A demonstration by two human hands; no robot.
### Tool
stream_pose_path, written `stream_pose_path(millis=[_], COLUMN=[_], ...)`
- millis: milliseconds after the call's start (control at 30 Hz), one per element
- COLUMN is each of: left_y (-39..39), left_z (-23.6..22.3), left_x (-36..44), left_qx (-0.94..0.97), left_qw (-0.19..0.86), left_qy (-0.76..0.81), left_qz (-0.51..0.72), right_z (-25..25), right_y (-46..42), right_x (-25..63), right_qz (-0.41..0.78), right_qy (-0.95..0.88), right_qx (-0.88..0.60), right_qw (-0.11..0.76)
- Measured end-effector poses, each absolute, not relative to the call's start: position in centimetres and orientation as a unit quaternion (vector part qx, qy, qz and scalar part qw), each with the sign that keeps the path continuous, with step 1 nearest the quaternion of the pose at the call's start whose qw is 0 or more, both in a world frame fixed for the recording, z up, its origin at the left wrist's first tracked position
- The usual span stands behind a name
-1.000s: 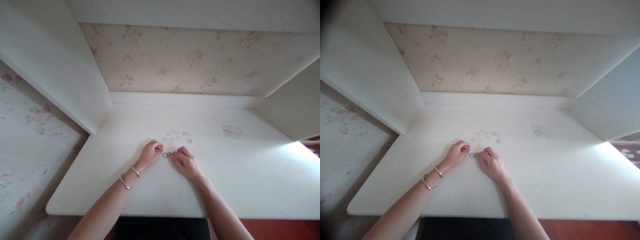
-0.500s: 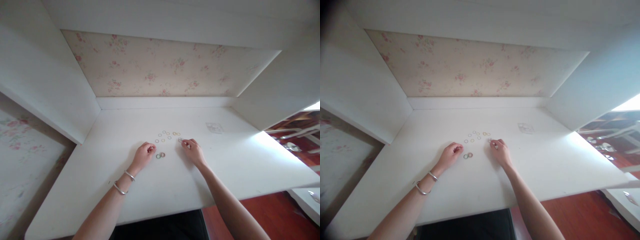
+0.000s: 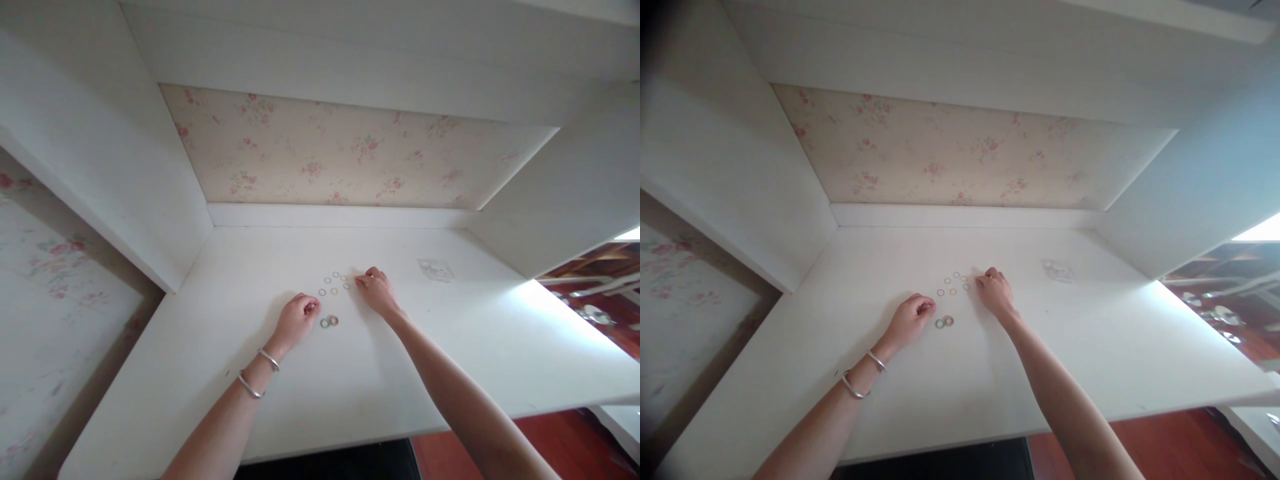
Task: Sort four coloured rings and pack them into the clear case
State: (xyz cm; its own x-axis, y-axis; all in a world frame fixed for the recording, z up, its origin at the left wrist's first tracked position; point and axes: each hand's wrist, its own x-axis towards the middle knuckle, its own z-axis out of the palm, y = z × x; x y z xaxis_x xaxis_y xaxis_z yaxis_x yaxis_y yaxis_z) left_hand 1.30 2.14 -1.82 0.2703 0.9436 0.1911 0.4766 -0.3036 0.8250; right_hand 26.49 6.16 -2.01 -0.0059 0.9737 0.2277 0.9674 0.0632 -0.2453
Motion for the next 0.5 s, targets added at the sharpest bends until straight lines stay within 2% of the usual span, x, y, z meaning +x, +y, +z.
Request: stream_pose_path(millis=[233,400,500], left_y=[2.4,2.3,2.3], left_z=[-2.0,-2.0,-1.9], left_x=[1.3,1.3,1.3], left_qx=[0.722,0.718,0.724], left_qw=[0.332,0.339,0.333], left_qy=[0.489,0.492,0.492], left_qz=[0.359,0.356,0.350], right_z=[-1.7,-0.7,-0.7], right_y=[5.6,3.1,0.1], right_x=[26.3,25.4,24.1], right_qz=[-0.013,-0.006,0.031], right_qy=[-0.717,-0.700,-0.713], right_qx=[-0.672,-0.649,-0.618], right_qw=[0.184,0.298,0.331])
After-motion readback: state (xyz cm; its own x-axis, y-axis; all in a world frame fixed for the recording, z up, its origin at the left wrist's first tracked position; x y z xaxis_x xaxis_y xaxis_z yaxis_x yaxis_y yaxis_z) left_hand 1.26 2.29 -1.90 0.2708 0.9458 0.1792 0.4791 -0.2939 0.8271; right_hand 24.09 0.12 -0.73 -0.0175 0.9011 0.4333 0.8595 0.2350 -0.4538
